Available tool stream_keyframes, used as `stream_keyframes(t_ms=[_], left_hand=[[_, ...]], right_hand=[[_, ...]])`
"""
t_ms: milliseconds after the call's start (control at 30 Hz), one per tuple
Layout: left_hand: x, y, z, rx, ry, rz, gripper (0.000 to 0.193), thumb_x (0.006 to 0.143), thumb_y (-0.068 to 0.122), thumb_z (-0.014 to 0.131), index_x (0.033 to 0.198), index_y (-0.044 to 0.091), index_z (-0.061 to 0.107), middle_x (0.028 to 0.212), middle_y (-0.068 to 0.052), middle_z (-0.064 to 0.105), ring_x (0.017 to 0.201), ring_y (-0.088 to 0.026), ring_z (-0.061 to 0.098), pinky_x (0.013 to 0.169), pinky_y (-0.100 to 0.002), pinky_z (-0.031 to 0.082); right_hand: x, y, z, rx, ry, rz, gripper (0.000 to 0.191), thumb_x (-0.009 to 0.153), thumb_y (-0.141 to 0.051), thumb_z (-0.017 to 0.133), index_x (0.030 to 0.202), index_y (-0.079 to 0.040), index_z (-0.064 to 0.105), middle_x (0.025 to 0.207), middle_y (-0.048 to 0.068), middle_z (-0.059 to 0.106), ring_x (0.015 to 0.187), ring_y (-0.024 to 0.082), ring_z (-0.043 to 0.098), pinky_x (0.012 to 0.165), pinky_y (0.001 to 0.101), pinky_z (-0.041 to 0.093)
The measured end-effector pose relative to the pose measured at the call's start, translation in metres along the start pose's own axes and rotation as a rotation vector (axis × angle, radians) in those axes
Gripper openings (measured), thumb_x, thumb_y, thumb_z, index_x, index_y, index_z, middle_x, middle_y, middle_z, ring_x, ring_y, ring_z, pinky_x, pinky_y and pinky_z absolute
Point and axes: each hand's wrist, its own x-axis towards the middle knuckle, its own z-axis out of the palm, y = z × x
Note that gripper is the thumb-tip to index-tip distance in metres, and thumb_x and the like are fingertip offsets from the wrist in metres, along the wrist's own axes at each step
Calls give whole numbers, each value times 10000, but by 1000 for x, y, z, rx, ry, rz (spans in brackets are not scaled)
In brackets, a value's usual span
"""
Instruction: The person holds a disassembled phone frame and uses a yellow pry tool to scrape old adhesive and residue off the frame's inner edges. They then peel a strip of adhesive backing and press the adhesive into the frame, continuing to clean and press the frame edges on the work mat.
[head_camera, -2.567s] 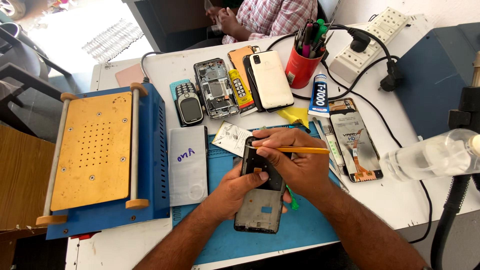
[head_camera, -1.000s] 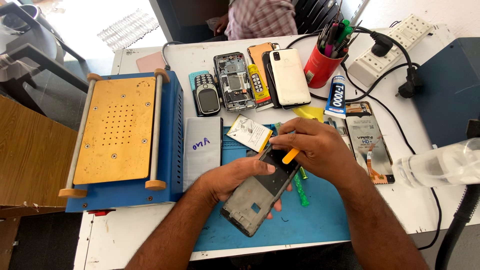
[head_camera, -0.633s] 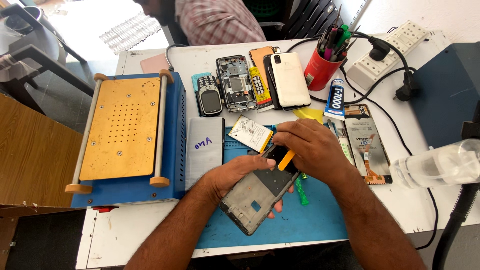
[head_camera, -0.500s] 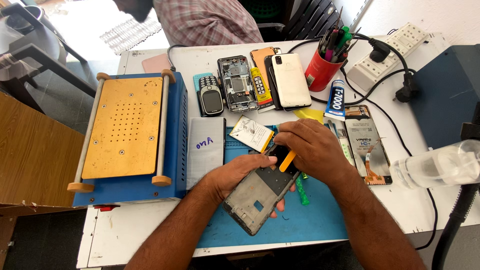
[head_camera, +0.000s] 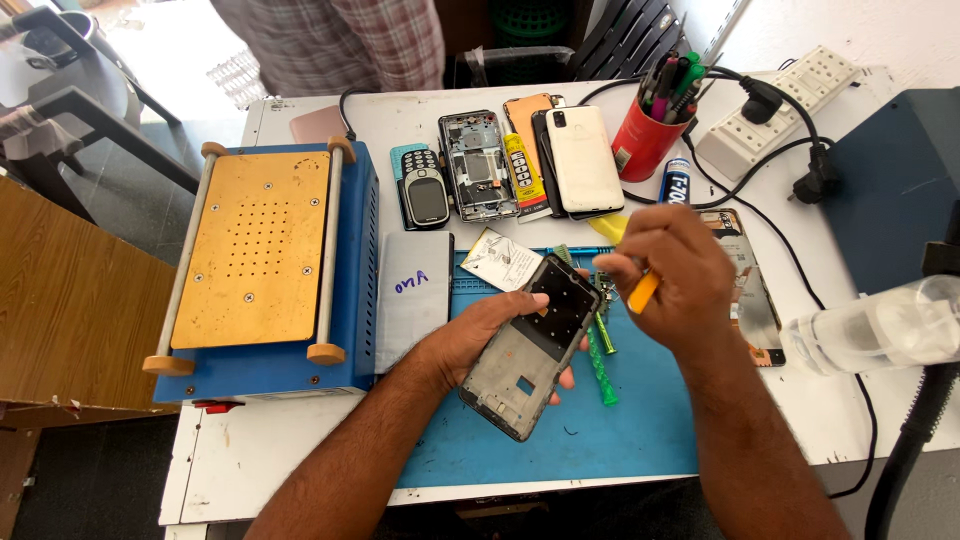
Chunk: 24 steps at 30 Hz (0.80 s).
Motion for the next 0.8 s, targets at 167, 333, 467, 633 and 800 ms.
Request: stream_keyframes(t_ms=[167,333,467,633,800], left_hand=[[2,3,-6,40,81,48,688,1023,391,543,1492,-82,371,1197,-312,653,903,-380,747,727,-548,661],[6,3,-8,10,80,91,665,1023,378,527,1504,-45,349,1177,-297,640,907,-364,745,725,-541,662],[8,4,-6,25,94,166,664,1032,384,500,1532,-14,323,1187,-296,628,928,-360,741,718,-530,660],[8,3,-3,29,104,221,679,1010,397,488,1598,144,260,1202,-279,612,942,-346,726,743,-523,654],[5,3,-2,-6,108,224,686,1030,391,500,1561,0,310,1218,-273,617,963,-354,716,767,-528,650]], right_hand=[[-6,-46,-54,83,83,217,116,1039,-115,757,1007,-19,702,1025,99,709,795,118,627,721,233,503],[-74,-58,-129,689,-637,484,131,936,-172,683,996,-59,710,980,95,754,903,214,713,853,334,556],[-180,-6,-109,1013,-1330,771,177,940,-183,657,1063,-75,725,1030,117,764,938,290,718,860,387,566],[-299,30,-90,266,-1237,1331,256,944,-198,624,1146,-95,743,1093,143,776,981,385,725,867,453,578],[-301,39,-80,-482,-753,1105,314,932,-221,616,1176,-63,733,1149,217,757,1088,423,716,924,477,581]])
